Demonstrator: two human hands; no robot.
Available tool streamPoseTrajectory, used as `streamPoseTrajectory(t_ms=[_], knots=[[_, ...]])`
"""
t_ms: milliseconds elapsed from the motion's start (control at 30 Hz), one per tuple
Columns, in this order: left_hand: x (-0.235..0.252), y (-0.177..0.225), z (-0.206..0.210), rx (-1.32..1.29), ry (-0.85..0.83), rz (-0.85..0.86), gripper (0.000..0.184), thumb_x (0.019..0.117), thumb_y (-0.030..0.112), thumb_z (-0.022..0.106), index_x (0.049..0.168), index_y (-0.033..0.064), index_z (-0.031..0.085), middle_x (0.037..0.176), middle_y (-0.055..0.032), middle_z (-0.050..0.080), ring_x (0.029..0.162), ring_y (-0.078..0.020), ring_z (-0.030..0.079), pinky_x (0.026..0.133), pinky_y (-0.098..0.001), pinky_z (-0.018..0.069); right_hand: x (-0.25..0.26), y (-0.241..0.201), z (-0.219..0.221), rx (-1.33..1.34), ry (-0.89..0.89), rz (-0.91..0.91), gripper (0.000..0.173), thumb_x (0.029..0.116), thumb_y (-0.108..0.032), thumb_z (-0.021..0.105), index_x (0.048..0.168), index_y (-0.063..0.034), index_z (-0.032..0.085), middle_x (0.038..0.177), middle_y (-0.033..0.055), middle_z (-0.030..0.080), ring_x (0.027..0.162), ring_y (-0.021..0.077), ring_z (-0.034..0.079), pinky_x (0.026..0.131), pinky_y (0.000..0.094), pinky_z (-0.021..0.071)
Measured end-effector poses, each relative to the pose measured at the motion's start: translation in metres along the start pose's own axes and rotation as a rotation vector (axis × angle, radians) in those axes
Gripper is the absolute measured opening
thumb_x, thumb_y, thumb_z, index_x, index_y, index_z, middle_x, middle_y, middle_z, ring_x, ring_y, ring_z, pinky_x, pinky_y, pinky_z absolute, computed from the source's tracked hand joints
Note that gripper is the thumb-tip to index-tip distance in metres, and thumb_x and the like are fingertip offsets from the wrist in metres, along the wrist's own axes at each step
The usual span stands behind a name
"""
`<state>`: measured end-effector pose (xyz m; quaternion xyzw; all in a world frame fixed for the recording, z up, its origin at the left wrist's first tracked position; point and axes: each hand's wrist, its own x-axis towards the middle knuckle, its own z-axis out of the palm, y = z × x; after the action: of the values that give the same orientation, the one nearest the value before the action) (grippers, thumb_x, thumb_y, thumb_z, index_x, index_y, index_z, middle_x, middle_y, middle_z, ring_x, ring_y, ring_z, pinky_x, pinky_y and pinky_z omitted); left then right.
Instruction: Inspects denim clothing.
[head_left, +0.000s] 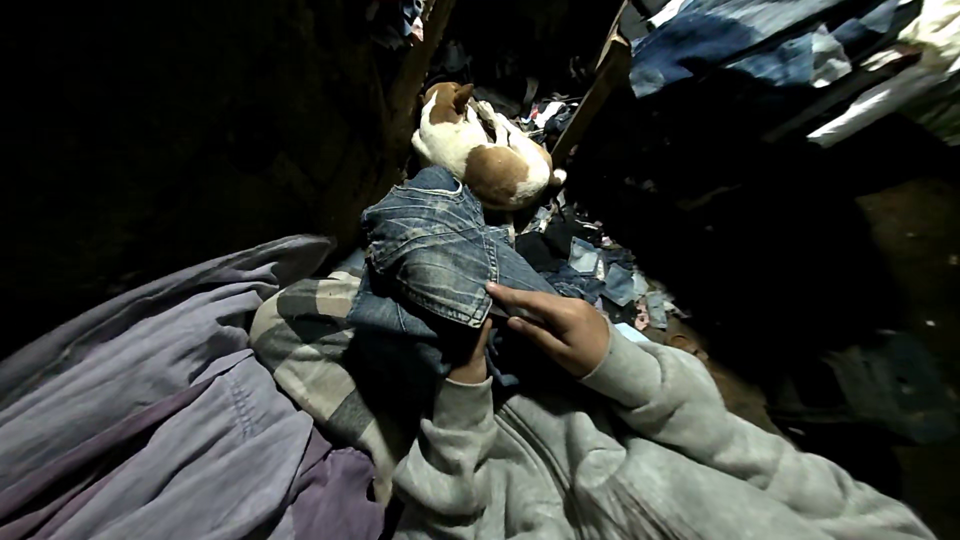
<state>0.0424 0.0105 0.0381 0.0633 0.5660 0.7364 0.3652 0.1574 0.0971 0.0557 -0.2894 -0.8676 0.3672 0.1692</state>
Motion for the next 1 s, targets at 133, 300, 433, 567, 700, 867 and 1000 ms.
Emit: streamPoseTrajectory(t_ms=[133, 300, 433, 567, 700, 867, 1000], knots=[[0.0, -0.003, 0.001, -0.006, 0.026, -0.009, 0.02, 0.0834, -0.02, 0.06, 0.1, -0.0085, 0.061, 0.082, 0.0031, 0.072, 0.081, 0.0027, 0.068, 0.08, -0.0157, 0.0563, 0.0, 0.0, 0.002, 0.034, 0.021, 0.017, 0.041, 0.107, -0.034, 0.047, 0.137, -0.0146, 0.066, 0.107, 0.0113, 0.076, 0.083, 0.0229, 0.072, 0.074, 0.0432, 0.0585], [0.0, 0.0, 0.004, 0.064, 0.006, 0.009, 0.022, 0.0824, -0.019, 0.064, 0.104, -0.0157, 0.059, 0.088, -0.0025, 0.071, 0.087, 0.0027, 0.066, 0.085, -0.0145, 0.0538, 0.012, -0.009, 0.004, 0.129, 0.031, 0.077, 0.037, 0.106, -0.031, 0.051, 0.127, -0.0067, 0.07, 0.102, 0.0105, 0.076, 0.083, 0.0183, 0.072, 0.075, 0.0398, 0.0578], [-0.002, 0.011, 0.003, 0.157, -0.068, -0.068, 0.02, 0.0878, -0.015, 0.06, 0.107, -0.0195, 0.056, 0.091, -0.006, 0.069, 0.087, 0.0036, 0.063, 0.085, -0.0137, 0.0518, 0.012, -0.008, -0.002, 0.121, 0.025, 0.021, 0.036, 0.105, -0.03, 0.053, 0.127, -0.0064, 0.07, 0.102, 0.0106, 0.075, 0.08, 0.0171, 0.07, 0.073, 0.0381, 0.0574], [0.0, 0.016, -0.002, 0.276, -0.086, -0.034, 0.024, 0.0857, -0.014, 0.064, 0.106, -0.0236, 0.056, 0.092, -0.0102, 0.069, 0.088, 0.0034, 0.063, 0.084, -0.0109, 0.0495, 0.008, -0.01, 0.0, -0.032, 0.062, -0.029, 0.036, 0.1023, -0.031, 0.057, 0.128, -0.0085, 0.07, 0.103, 0.0138, 0.075, 0.08, 0.0273, 0.074, 0.066, 0.0464, 0.0593], [0.003, 0.013, 0.001, 0.092, -0.02, -0.051, 0.027, 0.0808, -0.022, 0.061, 0.107, -0.0182, 0.052, 0.086, -0.0031, 0.067, 0.083, 0.0045, 0.063, 0.08, -0.0116, 0.0517, 0.001, -0.006, -0.001, -0.146, 0.083, -0.063, 0.042, 0.1027, -0.035, 0.055, 0.136, -0.0109, 0.065, 0.096, 0.015, 0.074, 0.072, 0.0293, 0.072, 0.061, 0.0458, 0.0582], [0.001, 0.006, 0.002, 0.005, -0.021, -0.024, 0.027, 0.0778, -0.022, 0.059, 0.102, -0.0108, 0.056, 0.082, 0.0029, 0.069, 0.082, 0.0039, 0.065, 0.08, -0.0143, 0.0545, -0.003, -0.006, 0.001, -0.137, 0.092, -0.039, 0.039, 0.1023, -0.032, 0.056, 0.136, -0.0165, 0.067, 0.092, 0.0147, 0.074, 0.07, 0.029, 0.071, 0.059, 0.0463, 0.0575], [0.0, -0.003, 0.002, -0.004, -0.062, -0.01, 0.017, 0.0822, -0.017, 0.058, 0.095, -0.0061, 0.063, 0.08, 0.0027, 0.072, 0.081, 0.0013, 0.068, 0.08, -0.0166, 0.0567, 0.004, -0.01, 0.007, -0.097, 0.101, 0.003, 0.037, 0.1028, -0.032, 0.055, 0.129, -0.011, 0.071, 0.095, 0.0135, 0.075, 0.075, 0.0273, 0.073, 0.064, 0.0444, 0.0589]])
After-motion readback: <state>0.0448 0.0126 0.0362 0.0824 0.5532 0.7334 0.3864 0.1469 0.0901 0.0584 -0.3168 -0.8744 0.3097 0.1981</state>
